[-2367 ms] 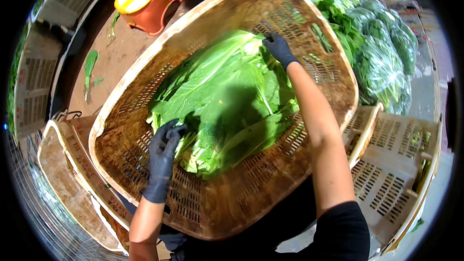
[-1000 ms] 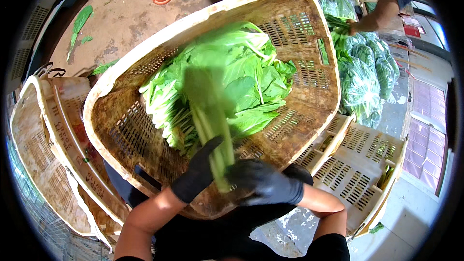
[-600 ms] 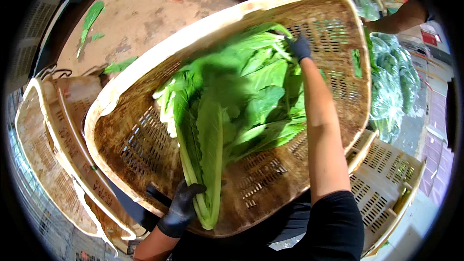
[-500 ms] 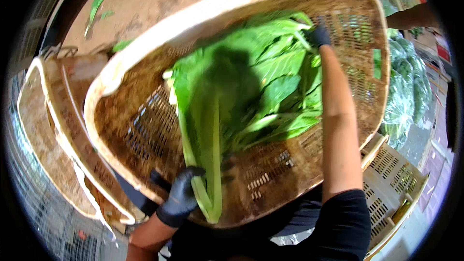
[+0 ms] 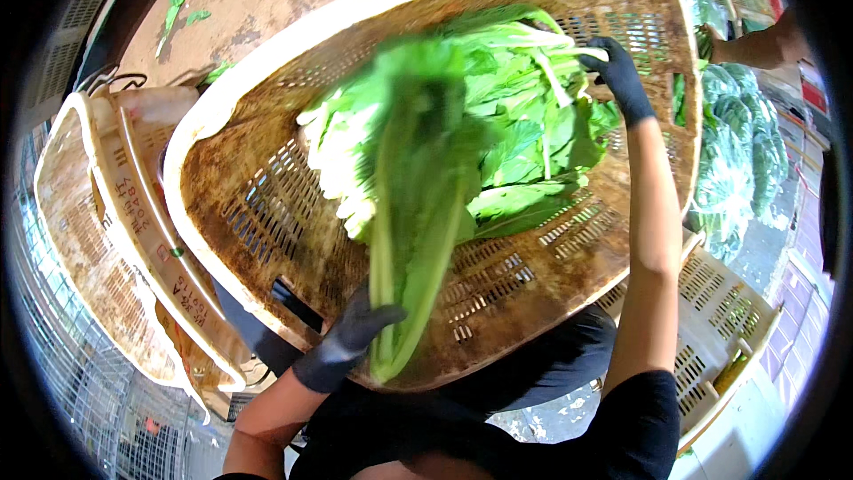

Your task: The person sorts leafy green vegetables by hand, picking them from a large basket and arranging them into smaller baskets. The person handles the vegetables one by one, placing them into different containers.

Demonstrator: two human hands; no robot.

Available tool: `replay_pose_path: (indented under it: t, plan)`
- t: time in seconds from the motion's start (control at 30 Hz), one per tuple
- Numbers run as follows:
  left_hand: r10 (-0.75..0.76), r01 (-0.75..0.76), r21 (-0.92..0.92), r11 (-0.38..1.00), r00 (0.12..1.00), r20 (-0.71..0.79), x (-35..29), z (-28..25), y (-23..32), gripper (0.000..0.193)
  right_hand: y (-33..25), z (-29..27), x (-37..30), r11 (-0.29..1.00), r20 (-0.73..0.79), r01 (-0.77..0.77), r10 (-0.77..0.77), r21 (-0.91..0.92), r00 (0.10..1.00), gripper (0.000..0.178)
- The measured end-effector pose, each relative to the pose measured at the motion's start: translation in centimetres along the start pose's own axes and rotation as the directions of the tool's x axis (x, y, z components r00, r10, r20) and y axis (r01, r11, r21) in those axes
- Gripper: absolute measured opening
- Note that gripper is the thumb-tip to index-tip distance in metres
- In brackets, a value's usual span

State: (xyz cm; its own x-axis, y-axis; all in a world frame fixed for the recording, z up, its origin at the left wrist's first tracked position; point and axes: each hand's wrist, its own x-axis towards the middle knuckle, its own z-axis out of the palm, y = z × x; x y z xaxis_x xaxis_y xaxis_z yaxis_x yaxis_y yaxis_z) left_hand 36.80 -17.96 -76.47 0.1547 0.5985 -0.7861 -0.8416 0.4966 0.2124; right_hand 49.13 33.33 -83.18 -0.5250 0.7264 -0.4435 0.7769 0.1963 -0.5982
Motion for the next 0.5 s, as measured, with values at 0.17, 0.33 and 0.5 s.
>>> replay_pose_path:
  t: [0.17,0.33,0.5]
  plan:
    - [-0.013,0.006,-0.127,0.992,0.998,-0.059,-5.9,0.6,-0.5,0.061,-11.3,-8.4,-16.1,0.933,-0.466,0.337,-0.355,-0.124,0.811,0.029]
    - [0.055,-0.079,-0.151,0.985,0.986,-0.156,-6.4,3.7,1.1,0.051,-14.7,-4.2,-27.5,0.619,-0.388,0.508,-0.779,-0.599,0.493,0.039]
    - [0.0,-0.024,-0.119,0.993,0.981,-0.196,-3.3,6.0,0.1,0.042,-16.0,2.8,-32.1,0.768,-0.25,0.551,-0.632,-0.326,0.733,0.037]
